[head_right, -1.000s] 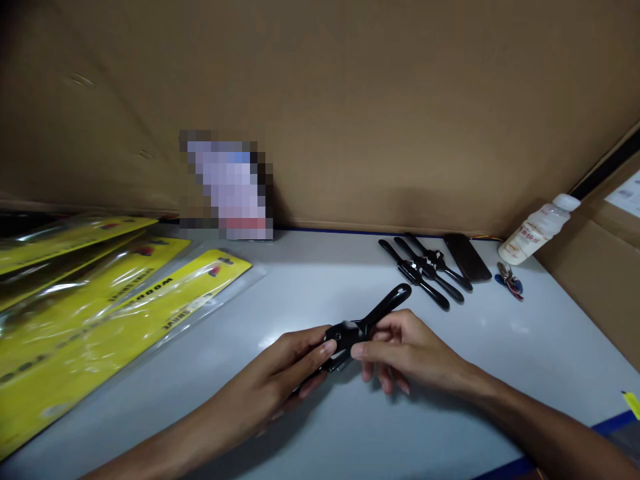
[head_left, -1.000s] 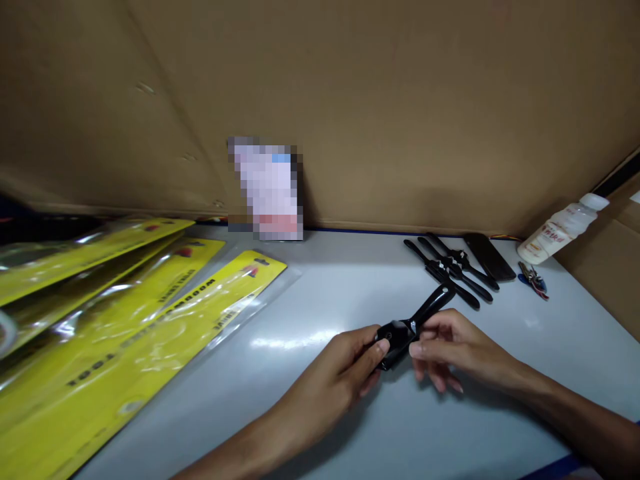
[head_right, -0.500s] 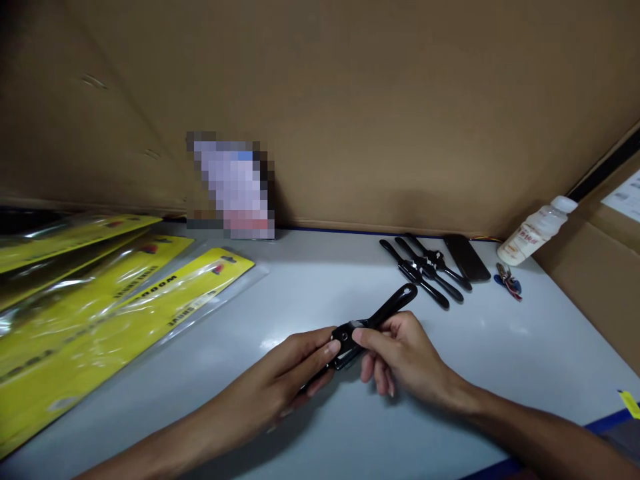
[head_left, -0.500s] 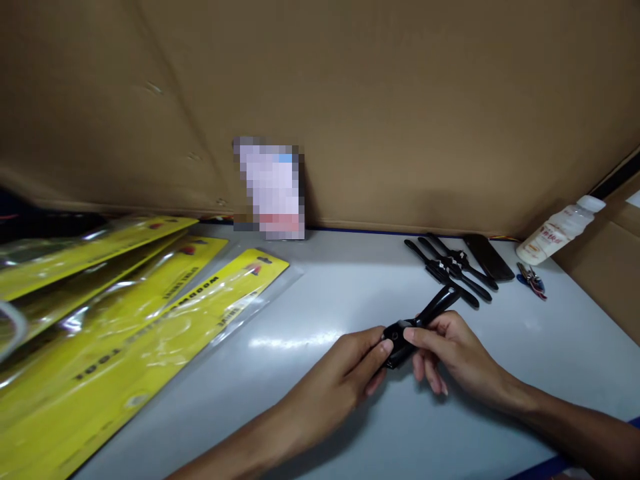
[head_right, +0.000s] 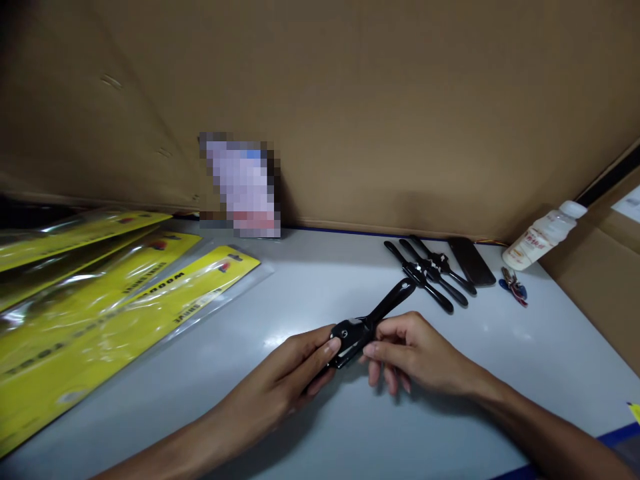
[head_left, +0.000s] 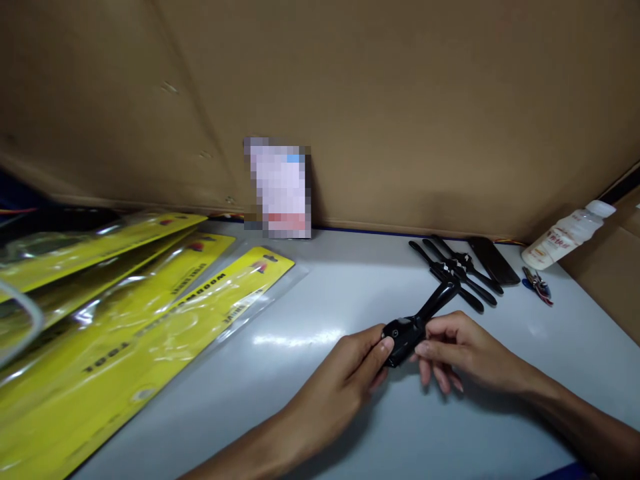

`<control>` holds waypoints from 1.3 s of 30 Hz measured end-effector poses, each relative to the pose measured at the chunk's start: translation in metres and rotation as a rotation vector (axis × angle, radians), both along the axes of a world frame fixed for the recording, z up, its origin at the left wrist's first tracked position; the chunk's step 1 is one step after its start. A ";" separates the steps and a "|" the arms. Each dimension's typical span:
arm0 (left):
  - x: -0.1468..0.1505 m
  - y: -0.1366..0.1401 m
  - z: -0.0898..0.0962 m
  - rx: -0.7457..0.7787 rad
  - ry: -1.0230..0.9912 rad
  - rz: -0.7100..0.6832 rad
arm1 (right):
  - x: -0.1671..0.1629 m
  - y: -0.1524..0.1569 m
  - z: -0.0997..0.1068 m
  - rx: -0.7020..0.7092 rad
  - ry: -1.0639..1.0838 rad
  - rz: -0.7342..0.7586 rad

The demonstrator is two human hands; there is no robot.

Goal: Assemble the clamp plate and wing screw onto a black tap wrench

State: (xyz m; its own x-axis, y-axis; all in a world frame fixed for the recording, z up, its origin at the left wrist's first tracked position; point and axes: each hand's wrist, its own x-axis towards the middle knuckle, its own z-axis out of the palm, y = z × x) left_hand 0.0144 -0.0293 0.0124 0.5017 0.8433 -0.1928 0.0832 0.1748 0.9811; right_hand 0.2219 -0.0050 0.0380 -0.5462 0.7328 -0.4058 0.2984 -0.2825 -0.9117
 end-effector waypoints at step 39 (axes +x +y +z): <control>0.000 0.003 0.010 -0.181 0.069 0.072 | 0.024 0.007 0.021 0.702 -0.644 0.470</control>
